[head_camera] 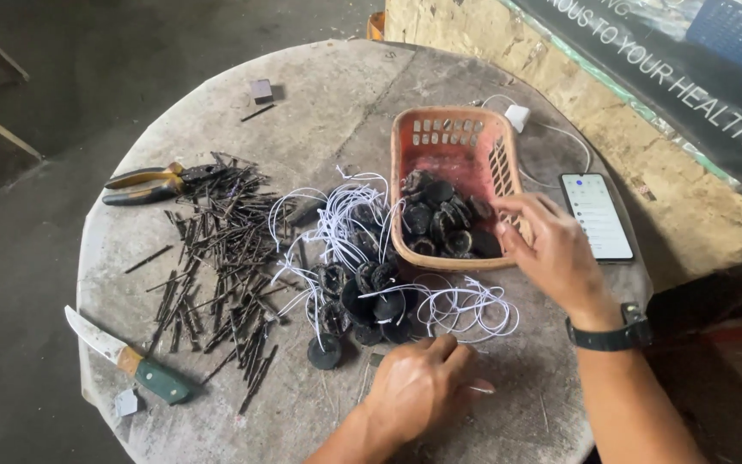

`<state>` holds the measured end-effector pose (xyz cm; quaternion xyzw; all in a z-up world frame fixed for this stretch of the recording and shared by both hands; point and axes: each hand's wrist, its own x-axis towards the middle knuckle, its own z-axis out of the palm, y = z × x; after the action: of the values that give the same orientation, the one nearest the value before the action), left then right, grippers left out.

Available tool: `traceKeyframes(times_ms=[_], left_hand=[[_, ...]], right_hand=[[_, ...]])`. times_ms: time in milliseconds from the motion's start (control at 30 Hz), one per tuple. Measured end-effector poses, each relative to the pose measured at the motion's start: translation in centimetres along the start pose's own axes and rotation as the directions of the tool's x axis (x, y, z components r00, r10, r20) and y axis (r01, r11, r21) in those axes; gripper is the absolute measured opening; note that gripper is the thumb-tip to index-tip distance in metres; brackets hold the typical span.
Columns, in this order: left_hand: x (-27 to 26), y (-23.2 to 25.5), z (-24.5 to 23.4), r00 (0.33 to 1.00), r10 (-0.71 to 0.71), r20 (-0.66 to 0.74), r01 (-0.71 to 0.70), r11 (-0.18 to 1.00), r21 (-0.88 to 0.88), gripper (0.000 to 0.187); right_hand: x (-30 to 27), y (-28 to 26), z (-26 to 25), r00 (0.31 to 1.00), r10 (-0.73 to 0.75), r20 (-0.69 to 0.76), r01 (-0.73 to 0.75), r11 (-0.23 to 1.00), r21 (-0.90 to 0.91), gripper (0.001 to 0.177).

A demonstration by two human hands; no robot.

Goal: Tying white strings to small black circular components at a workshop table.

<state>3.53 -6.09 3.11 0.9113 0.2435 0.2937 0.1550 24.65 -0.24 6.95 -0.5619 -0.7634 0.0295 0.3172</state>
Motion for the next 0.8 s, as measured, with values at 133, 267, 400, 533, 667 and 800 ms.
traceKeyframes(times_ms=[133,267,400,533,667,800], left_hand=[[0.2,-0.4,-0.5,0.997,0.043,-0.057,-0.039,0.997,0.068,0.034],[0.6,-0.4,-1.5,0.998,0.023,-0.058,-0.019,0.997,0.080,0.033],[0.7,-0.4,-1.6,0.999,-0.002,-0.043,0.005,0.997,0.082,0.033],[0.6,-0.3,-1.5,0.998,0.026,-0.063,-0.022,0.998,0.054,0.030],[0.4,-0.3,-1.0,1.000,-0.006,0.000,0.006,0.999,-0.035,0.031],[0.2,-0.8,-0.5,1.000,0.001,-0.009,-0.001,1.000,-0.017,0.032]], right_hand=[[1.5,-1.2,-1.2,0.999,-0.041,0.007,0.041,0.991,-0.128,0.024],[2.7,-2.5,-2.0,0.959,-0.270,0.090,0.277,0.816,-0.507,0.024],[3.4,-2.2,-2.5,0.911,-0.372,0.175,0.406,0.743,-0.532,0.025],[4.2,1.3,-0.9,0.940,-0.236,0.245,0.319,0.860,-0.398,0.028],[5.2,3.4,1.1,0.923,-0.101,0.370,0.198,0.952,-0.234,0.032],[5.6,4.7,3.7,0.893,0.040,0.449,0.141,0.921,-0.362,0.042]])
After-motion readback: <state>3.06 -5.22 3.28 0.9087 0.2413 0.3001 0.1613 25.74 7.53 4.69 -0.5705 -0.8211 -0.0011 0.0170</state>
